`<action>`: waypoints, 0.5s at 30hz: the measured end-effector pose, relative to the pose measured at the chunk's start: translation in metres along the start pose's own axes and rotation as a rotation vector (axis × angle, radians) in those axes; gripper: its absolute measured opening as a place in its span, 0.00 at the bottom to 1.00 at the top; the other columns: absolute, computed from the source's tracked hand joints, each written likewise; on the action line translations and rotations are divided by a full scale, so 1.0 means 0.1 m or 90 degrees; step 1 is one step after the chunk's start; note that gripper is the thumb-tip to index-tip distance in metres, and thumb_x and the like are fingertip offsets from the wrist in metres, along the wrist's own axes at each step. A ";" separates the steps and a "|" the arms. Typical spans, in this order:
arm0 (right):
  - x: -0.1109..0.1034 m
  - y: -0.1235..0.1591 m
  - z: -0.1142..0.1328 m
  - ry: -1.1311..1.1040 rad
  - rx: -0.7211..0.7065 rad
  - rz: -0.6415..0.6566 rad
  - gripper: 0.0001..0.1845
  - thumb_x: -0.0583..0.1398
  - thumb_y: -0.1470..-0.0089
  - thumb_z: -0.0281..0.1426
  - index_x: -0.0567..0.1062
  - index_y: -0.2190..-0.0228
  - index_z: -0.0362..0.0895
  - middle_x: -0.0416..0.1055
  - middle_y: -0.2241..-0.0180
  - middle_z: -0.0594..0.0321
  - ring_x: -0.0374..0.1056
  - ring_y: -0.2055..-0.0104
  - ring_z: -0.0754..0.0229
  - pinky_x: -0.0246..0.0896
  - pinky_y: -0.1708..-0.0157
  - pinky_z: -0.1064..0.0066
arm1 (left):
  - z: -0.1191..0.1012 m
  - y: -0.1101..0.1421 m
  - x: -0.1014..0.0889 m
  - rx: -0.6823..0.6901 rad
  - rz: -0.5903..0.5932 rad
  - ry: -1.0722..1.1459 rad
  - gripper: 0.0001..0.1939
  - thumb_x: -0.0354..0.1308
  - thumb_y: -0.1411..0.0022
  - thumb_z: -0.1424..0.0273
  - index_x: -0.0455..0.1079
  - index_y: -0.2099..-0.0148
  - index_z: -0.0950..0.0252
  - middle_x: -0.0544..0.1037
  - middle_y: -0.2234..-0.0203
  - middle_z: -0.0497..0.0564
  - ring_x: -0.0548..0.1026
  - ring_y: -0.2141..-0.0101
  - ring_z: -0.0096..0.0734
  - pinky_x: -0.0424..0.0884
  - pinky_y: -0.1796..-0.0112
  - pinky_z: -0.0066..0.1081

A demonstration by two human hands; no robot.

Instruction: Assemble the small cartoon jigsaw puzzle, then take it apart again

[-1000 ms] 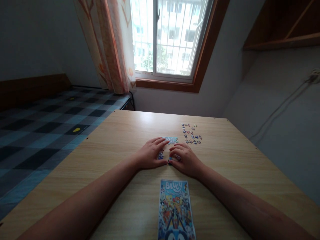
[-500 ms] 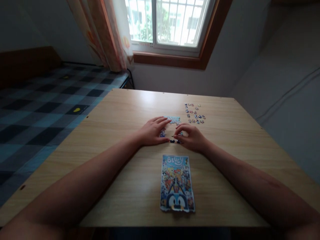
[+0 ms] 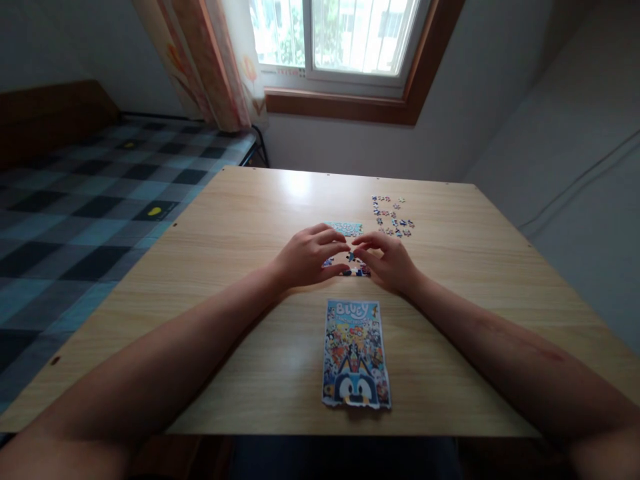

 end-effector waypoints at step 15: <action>0.05 0.00 -0.01 -0.100 0.019 0.038 0.08 0.64 0.42 0.36 0.74 0.62 0.46 0.76 0.69 0.63 0.73 0.68 0.62 0.67 0.67 0.67 | -0.05 0.00 0.01 0.075 -0.056 -0.044 0.11 0.56 0.30 0.63 0.77 0.57 0.62 0.81 0.60 0.50 0.76 0.60 0.32 0.75 0.57 0.34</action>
Point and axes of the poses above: each hand's wrist, its own y-axis away from the middle knuckle, its own x-axis out of the palm, z = x × y, the point moved 2 cm from there along -y, towards the middle knuckle
